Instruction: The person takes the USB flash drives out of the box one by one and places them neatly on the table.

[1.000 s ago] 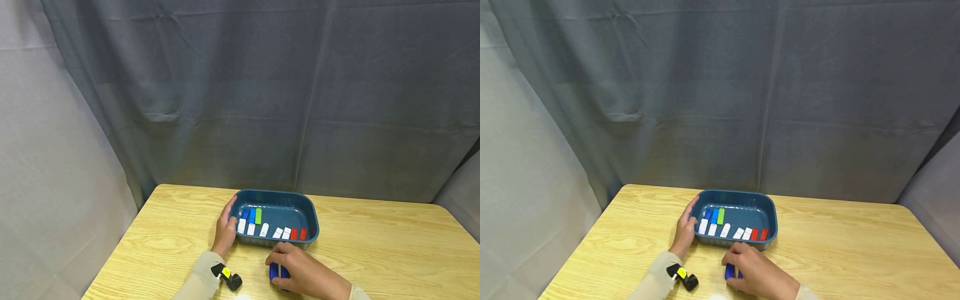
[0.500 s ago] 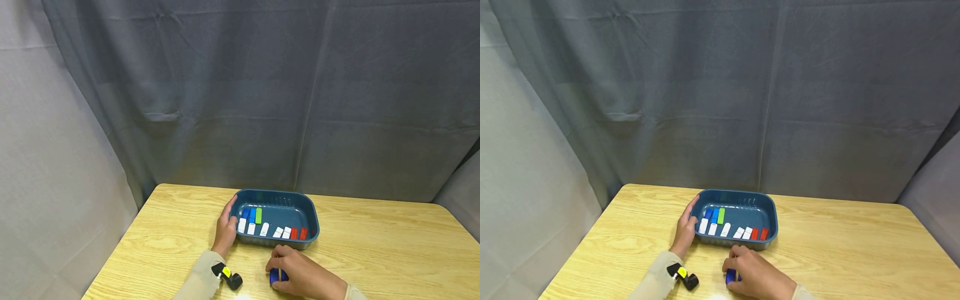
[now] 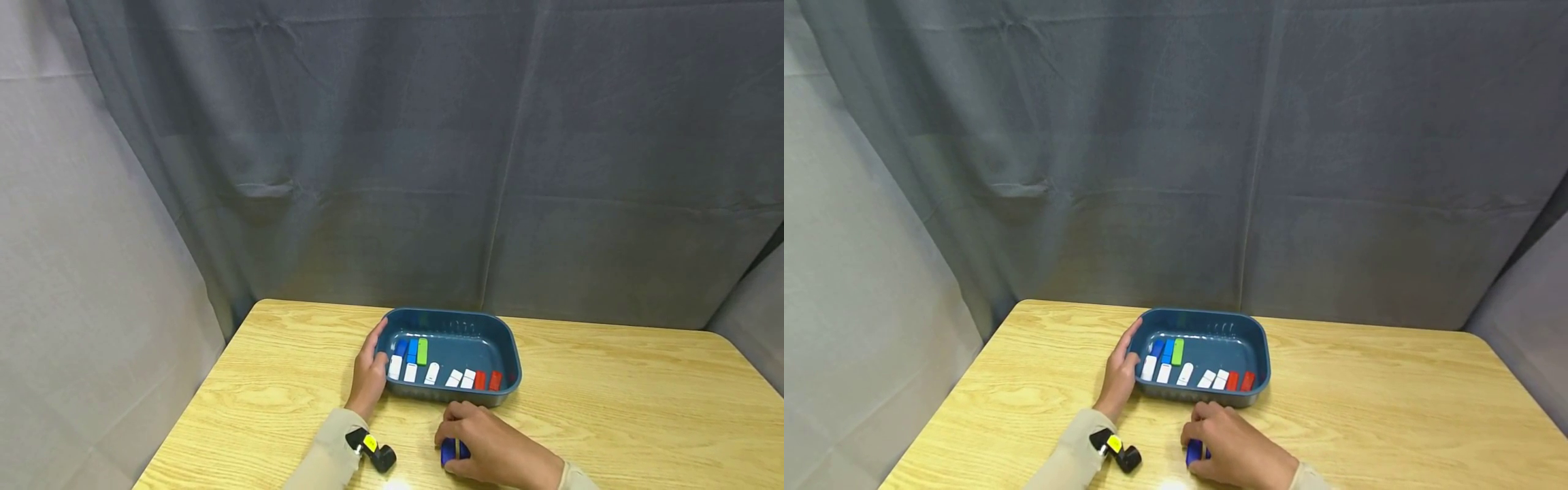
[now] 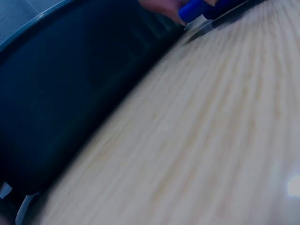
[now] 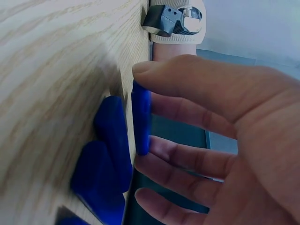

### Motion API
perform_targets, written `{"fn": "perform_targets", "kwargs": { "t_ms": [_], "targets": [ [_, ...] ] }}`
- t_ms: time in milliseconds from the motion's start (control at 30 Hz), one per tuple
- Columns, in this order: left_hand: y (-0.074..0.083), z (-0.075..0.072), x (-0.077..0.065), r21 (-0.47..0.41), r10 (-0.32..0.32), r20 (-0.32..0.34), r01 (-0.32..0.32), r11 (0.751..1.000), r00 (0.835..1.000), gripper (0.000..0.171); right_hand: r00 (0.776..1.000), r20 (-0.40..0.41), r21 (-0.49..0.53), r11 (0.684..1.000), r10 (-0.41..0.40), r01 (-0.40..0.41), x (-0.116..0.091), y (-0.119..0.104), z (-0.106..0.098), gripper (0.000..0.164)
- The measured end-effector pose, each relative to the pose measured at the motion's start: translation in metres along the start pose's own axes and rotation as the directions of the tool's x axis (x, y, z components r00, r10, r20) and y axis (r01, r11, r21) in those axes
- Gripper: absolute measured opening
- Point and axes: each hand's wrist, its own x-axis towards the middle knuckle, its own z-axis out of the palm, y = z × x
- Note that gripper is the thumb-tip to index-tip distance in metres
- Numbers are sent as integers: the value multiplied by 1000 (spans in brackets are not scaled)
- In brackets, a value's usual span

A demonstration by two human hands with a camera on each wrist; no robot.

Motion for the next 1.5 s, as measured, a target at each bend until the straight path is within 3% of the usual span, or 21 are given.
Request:
{"fn": "perform_targets", "kwargs": {
  "t_ms": [533,800,1200,1300,1500],
  "targets": [
    [-3,0,1,3,7,0,-7,1000,1000,63,999,19,-2,1000,31,-31,1,3,3,16],
    [-2,-1,0,2,-28,17,28,1000,999,63,997,32,-36,997,73,-72,0,2,5,17],
    [0,0,0,-3,4,4,-4,1000,1000,63,994,62,-43,995,89,-87,1,3,5,18],
    [6,-1,-1,-10,-1,8,1,1000,1000,62,995,56,-51,995,86,-83,1,3,6,18],
    [39,-8,-10,-13,-2,25,2,1000,1000,60,996,40,-63,995,76,-73,1,3,7,17]
  ]
}}
